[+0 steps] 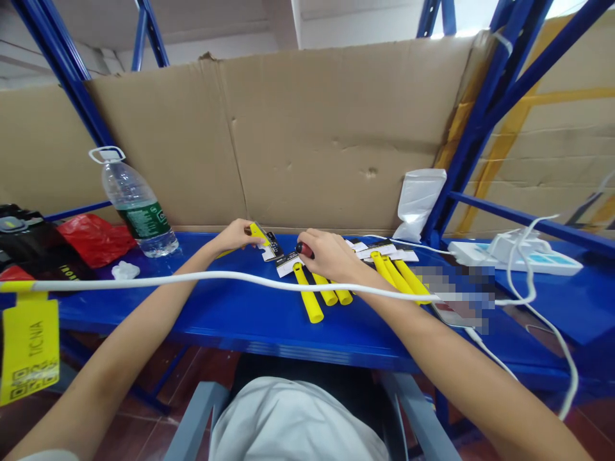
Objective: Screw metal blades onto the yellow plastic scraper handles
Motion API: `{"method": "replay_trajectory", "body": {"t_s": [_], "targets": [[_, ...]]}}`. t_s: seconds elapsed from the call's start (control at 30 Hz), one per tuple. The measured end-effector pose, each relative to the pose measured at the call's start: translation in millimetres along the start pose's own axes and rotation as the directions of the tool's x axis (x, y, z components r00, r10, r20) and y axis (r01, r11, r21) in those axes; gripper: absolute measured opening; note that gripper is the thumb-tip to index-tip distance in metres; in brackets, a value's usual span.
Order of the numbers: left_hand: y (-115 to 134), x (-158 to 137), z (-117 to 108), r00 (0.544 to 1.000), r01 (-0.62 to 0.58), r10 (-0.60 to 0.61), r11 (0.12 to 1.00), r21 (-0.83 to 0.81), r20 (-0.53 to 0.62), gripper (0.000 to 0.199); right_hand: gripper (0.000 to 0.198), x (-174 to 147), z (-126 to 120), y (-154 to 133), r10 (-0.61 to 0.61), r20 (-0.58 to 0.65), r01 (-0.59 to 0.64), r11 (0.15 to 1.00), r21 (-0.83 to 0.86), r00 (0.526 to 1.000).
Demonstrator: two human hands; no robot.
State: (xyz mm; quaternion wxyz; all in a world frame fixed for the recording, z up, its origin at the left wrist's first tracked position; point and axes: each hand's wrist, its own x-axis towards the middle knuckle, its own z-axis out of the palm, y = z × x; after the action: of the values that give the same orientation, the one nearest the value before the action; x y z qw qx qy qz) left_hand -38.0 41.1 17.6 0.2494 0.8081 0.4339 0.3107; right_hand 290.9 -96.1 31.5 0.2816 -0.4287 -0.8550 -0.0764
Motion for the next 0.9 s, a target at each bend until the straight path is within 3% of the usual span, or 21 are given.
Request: {"method": "replay_trajectory", "body": {"t_s": [0.2, 0.37, 0.57, 0.73, 0.9], "targets": [[2, 3, 2, 0.993, -0.028, 0.036, 0.997, 0.077, -0.111, 0.037, 0.008, -2, 9, 5, -0.003, -0.016, 0.003, 1.0, 0.011, 1.0], [7, 3, 1, 0.994, -0.055, 0.068, 0.985, 0.161, -0.081, 0.028, 0.01, -4, 12, -2, -0.012, 0.036, 0.013, 1.0, -0.018, 0.999], [12, -4, 1, 1.0, 0.01, -0.006, 0.992, 0.129, -0.03, 0.029, 0.009, -5, 14, -4, 0.001, 0.046, 0.001, 1.0, -0.027, 0.999], [31, -6, -1, 0.995, -0.039, 0.023, 0.986, -0.163, -0.099, 0.038, 0.011, -4, 21, 4, -0.006, -0.124, 0.013, 0.999, 0.049, 0.992], [59, -9, 5, 0.969, -0.19, 0.072, 0.832, -0.521, -0.237, 0.047, 0.026, 0, 17, 8, 0.087, -0.324, -0.04, 0.988, 0.15, 0.942]]}}
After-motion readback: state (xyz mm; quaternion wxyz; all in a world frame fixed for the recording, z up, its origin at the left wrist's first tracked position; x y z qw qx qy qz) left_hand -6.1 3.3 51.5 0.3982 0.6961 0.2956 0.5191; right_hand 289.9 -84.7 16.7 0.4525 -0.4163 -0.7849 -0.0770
